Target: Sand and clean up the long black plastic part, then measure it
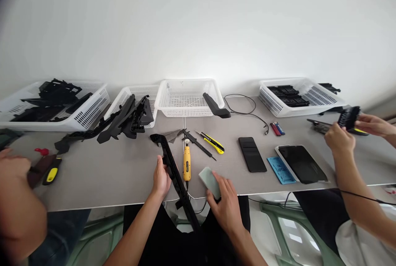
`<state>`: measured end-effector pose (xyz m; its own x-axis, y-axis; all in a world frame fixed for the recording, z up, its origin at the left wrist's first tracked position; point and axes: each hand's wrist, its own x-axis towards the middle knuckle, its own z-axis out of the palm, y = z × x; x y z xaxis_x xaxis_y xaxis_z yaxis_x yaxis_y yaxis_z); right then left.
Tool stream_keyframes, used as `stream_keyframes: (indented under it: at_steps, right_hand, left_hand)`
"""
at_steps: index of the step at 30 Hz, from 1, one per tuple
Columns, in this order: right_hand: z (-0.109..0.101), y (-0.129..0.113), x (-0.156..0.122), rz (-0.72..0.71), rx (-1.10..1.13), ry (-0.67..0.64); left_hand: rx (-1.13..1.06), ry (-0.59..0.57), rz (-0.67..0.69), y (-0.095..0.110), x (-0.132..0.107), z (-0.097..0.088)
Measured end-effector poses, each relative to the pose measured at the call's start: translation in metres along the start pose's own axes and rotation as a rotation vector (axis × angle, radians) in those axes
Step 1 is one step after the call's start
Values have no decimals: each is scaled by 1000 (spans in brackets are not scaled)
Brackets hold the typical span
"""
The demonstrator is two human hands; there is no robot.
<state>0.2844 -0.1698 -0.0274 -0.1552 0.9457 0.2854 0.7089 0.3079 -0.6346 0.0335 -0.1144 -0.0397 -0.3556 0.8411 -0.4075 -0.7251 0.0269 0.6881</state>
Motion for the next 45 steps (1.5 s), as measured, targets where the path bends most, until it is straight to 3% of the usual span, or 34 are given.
stream_keyframes:
  at_steps: [5, 8, 12, 23, 30, 37, 41, 45]
  right_hand:
    - [20, 4, 53, 35, 35, 49]
    - [30, 8, 65, 5, 0, 131]
    - [35, 12, 63, -20, -4, 186]
    - [32, 7, 62, 14, 26, 154]
    - [34, 12, 60, -2, 27, 117]
    - [38, 17, 61, 30, -22, 229]
    - [32, 3, 56, 12, -37, 239]
    - [34, -31, 47, -111, 16, 83]
  left_hand:
    - [-45, 22, 6, 8, -1, 6]
    - [-86, 22, 4, 11, -2, 8]
    - [-116, 18, 1, 13, -1, 8]
    - [-130, -8, -11, 12, 5, 3]
    - [-142, -29, -49, 24, 1, 4]
    - [-106, -45, -46, 26, -1, 9]
    - [-102, -96, -27, 26, -4, 12]
    - [-88, -176, -22, 28, -8, 14]
